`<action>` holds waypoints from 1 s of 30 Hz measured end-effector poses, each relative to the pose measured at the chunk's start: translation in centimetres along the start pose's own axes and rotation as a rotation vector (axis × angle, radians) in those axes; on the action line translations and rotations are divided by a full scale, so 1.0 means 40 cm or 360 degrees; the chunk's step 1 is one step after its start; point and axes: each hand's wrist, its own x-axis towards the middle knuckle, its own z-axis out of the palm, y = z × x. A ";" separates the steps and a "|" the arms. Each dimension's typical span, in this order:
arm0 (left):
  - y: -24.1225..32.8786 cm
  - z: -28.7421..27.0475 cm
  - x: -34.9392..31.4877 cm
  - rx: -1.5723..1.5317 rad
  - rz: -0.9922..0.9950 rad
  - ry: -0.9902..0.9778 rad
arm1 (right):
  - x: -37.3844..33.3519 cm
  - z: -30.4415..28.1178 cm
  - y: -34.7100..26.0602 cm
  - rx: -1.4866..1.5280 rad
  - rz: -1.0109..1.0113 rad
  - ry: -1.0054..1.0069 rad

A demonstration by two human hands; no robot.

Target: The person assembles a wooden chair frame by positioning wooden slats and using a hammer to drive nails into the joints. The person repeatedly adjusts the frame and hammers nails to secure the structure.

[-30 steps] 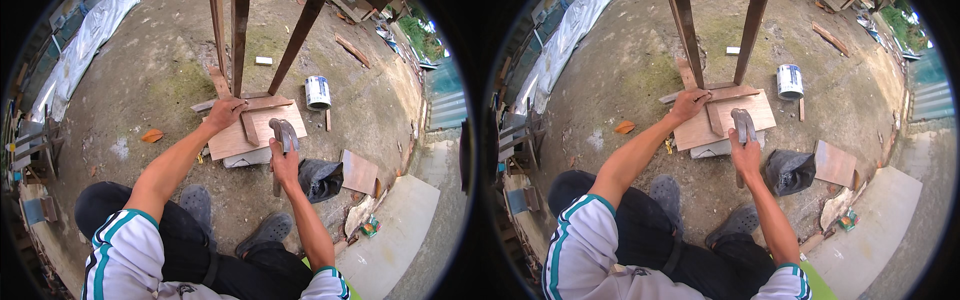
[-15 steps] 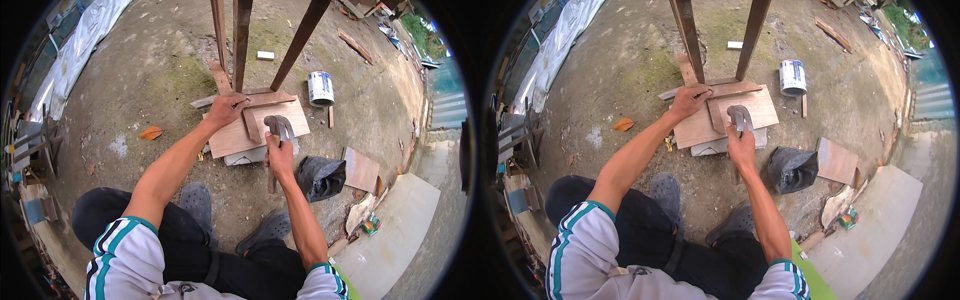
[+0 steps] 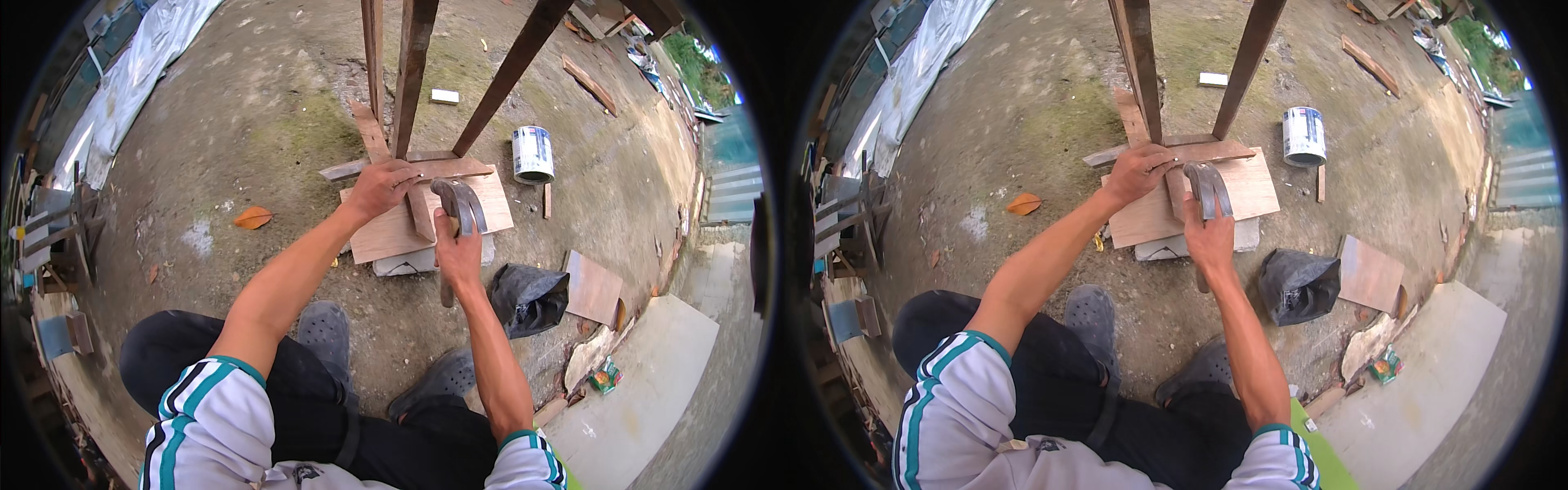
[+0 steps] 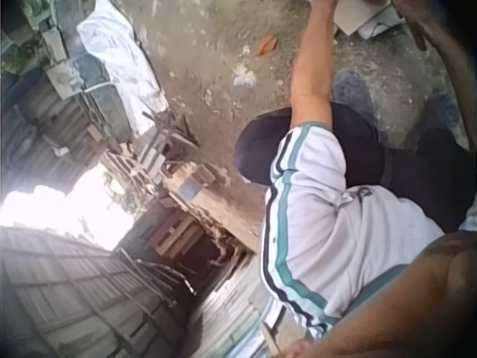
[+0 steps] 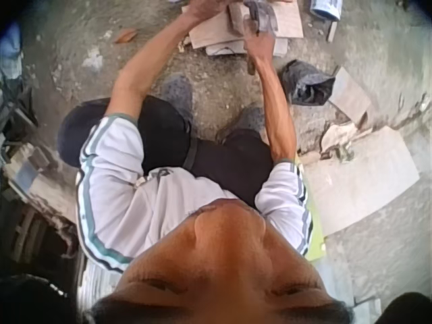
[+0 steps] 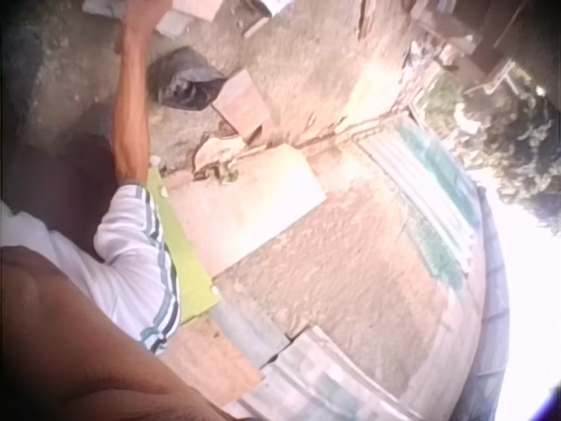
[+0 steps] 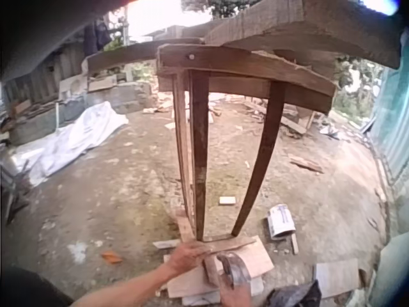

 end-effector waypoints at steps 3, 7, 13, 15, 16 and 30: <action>0.007 0.004 -0.009 0.0057 0.0028 0.0028 | 0.012 0.009 -0.023 0.0011 0.0003 -0.0006; 0.007 0.007 -0.007 0.0088 0.0091 0.0081 | 0.000 0.022 -0.031 0.0007 -0.0432 0.0172; -0.006 0.007 -0.015 0.0175 0.0114 0.0075 | 0.011 0.050 -0.050 -0.0217 -0.0665 0.0225; -0.007 0.011 -0.015 0.0169 0.0131 0.0063 | 0.028 0.061 -0.047 -0.0179 -0.0907 0.0448; -0.008 0.010 -0.016 0.0169 0.0137 0.0057 | 0.020 0.064 -0.047 -0.0096 -0.0902 0.0522; -0.016 0.006 -0.013 0.0182 0.0173 0.0026 | -0.006 0.052 -0.013 -0.0172 -0.0616 0.0209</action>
